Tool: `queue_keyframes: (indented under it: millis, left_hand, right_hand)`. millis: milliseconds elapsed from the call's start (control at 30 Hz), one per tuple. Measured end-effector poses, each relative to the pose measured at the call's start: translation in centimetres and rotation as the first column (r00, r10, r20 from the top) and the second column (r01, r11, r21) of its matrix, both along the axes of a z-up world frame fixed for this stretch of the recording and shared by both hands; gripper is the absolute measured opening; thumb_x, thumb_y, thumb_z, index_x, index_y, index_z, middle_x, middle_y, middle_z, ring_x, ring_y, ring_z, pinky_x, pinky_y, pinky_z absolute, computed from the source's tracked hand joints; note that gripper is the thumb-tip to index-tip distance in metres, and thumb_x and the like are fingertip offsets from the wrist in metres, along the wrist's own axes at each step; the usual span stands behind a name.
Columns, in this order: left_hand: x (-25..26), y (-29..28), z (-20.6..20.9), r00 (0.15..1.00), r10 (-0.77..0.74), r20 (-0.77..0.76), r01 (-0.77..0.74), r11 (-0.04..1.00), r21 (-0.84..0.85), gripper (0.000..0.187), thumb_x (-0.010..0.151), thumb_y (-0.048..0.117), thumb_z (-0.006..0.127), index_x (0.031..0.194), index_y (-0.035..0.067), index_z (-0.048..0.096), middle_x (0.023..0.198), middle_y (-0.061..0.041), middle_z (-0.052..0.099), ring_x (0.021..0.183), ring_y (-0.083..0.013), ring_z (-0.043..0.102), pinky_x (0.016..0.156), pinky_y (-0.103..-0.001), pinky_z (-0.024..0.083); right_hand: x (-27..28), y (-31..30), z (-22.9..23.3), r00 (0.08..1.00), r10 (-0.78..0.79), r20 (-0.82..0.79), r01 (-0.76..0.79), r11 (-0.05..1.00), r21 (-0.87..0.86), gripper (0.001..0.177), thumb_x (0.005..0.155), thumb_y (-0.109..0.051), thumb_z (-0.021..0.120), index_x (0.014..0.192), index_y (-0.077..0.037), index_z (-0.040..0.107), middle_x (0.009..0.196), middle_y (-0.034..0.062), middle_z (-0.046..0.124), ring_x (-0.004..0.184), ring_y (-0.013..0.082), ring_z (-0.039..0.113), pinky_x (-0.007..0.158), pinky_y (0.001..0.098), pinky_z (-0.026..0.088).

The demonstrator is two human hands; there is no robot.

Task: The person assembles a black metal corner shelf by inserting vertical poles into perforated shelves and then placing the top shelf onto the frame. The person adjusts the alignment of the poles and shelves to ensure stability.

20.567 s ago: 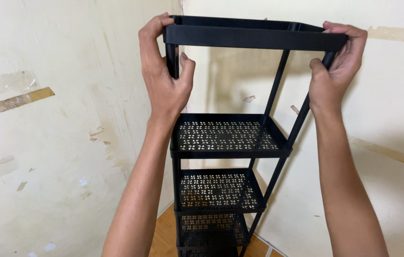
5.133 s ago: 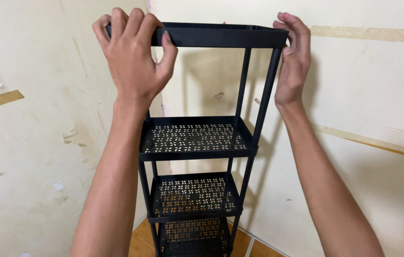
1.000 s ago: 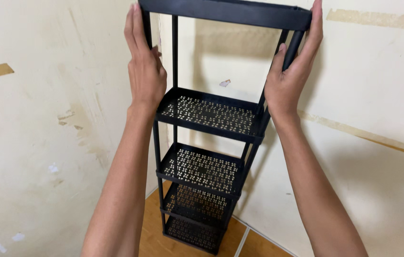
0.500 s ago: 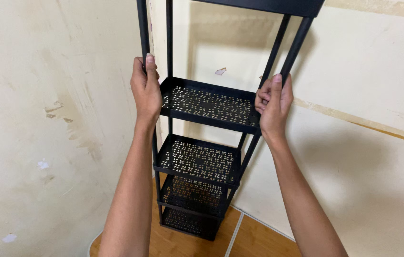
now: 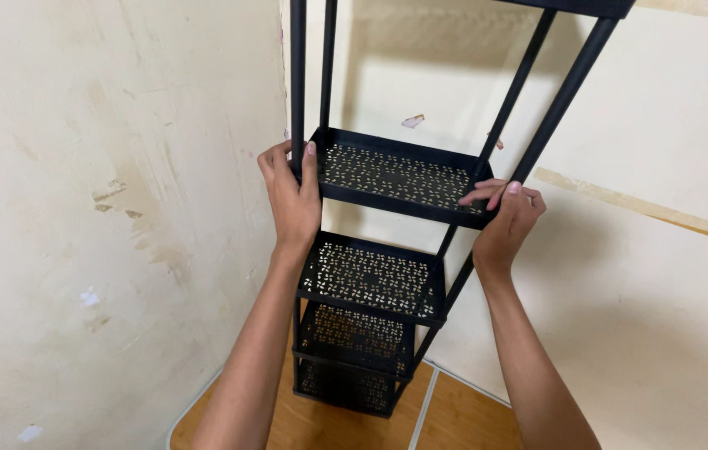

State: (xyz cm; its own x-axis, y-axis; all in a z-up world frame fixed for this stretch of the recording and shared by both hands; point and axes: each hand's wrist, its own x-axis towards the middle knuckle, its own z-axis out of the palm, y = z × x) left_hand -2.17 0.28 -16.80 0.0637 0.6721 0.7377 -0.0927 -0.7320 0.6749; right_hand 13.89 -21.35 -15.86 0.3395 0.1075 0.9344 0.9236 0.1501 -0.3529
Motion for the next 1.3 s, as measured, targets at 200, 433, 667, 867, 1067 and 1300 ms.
queue_keyframes:
  millis: [200, 433, 667, 867, 1067, 1300]
  left_hand:
    - [-0.4, 1.7, 0.9, 0.981, -0.182, 0.069, 0.192, 0.96, -0.204, 0.044, 0.099, 0.035, 0.065, 0.117, -0.004, 0.067, 0.109, -0.013, 0.065, 0.091, -0.0194, 0.066, 0.08, -0.035, 0.053]
    - [-1.1, 4.2, 1.3, 0.971, -0.226, 0.076, 0.234, 0.964, -0.123, 0.041, 0.101, 0.034, 0.063, 0.086, -0.002, 0.074, 0.091, -0.008, 0.066, 0.078, -0.0143, 0.06, 0.07, -0.031, 0.048]
    - [-2.9, 9.0, 1.7, 0.964, -0.265, -0.027, 0.257, 0.951, -0.17, 0.039, 0.107, 0.033, 0.058, 0.091, -0.002, 0.069, 0.084, -0.011, 0.062, 0.074, -0.0145, 0.054, 0.069, -0.032, 0.046]
    - [-4.0, 11.1, 3.2, 0.94, -0.32, -0.119, 0.292, 0.933, -0.21, 0.034, 0.109, 0.032, 0.051, 0.109, 0.0, 0.063, 0.092, -0.017, 0.066, 0.083, -0.0199, 0.062, 0.078, -0.035, 0.049]
    - [-2.9, 12.1, 9.6, 0.964, -0.264, -0.01, 0.258, 0.93, 0.263, 0.057, 0.107, 0.013, 0.059, 0.154, 0.003, 0.029, 0.154, -0.023, 0.042, 0.148, -0.0364, 0.042, 0.121, -0.049, 0.034]
    - [-2.1, 11.3, 17.4, 0.981, 0.184, 0.058, -0.17, 0.681, 0.712, 0.078, 0.086, 0.003, 0.078, 0.153, 0.007, 0.038, 0.156, -0.021, 0.038, 0.15, -0.0408, 0.03, 0.129, -0.053, 0.025]
  right_hand:
    - [-0.6, 1.2, -1.3, 0.987, 0.122, -0.106, -0.12, 0.992, 0.025, 0.042, 0.114, -0.031, 0.039, 0.127, -0.001, 0.066, 0.13, 0.0118, 0.068, 0.086, 0.0113, 0.051, 0.085, 0.027, 0.042]
    - [-0.2, 3.7, -1.8, 0.986, 0.139, -0.093, -0.134, 0.99, 0.051, 0.037, 0.116, -0.027, 0.041, 0.118, -0.002, 0.068, 0.126, 0.0092, 0.07, 0.085, 0.01, 0.054, 0.084, 0.0267, 0.045]
    - [-1.8, 8.7, -3.1, 0.979, 0.169, -0.115, -0.155, 0.98, 0.125, 0.025, 0.114, -0.019, 0.046, 0.106, -0.001, 0.061, 0.102, 0.0061, 0.066, 0.082, 0.0114, 0.049, 0.078, 0.027, 0.042]
    - [-3.4, 10.2, -2.2, 0.996, 0.045, -0.08, -0.038, 0.995, 0.092, 0.027, 0.114, -0.018, 0.046, 0.095, -0.001, 0.057, 0.093, 0.0065, 0.061, 0.085, 0.0146, 0.054, 0.082, 0.0305, 0.043]
    - [-2.1, 9.3, 6.8, 0.995, 0.057, 0.079, -0.069, 0.985, 0.159, 0.041, 0.112, -0.006, 0.057, 0.145, -0.006, 0.032, 0.141, 0.0118, 0.04, 0.127, 0.0203, 0.044, 0.111, 0.037, 0.042]
    - [-3.2, 8.6, 16.7, 0.904, -0.037, 0.426, -0.023, 0.991, 0.135, 0.061, 0.091, 0.022, 0.06, 0.138, -0.008, 0.035, 0.132, 0.0103, 0.044, 0.127, 0.0228, 0.051, 0.113, 0.0351, 0.044]
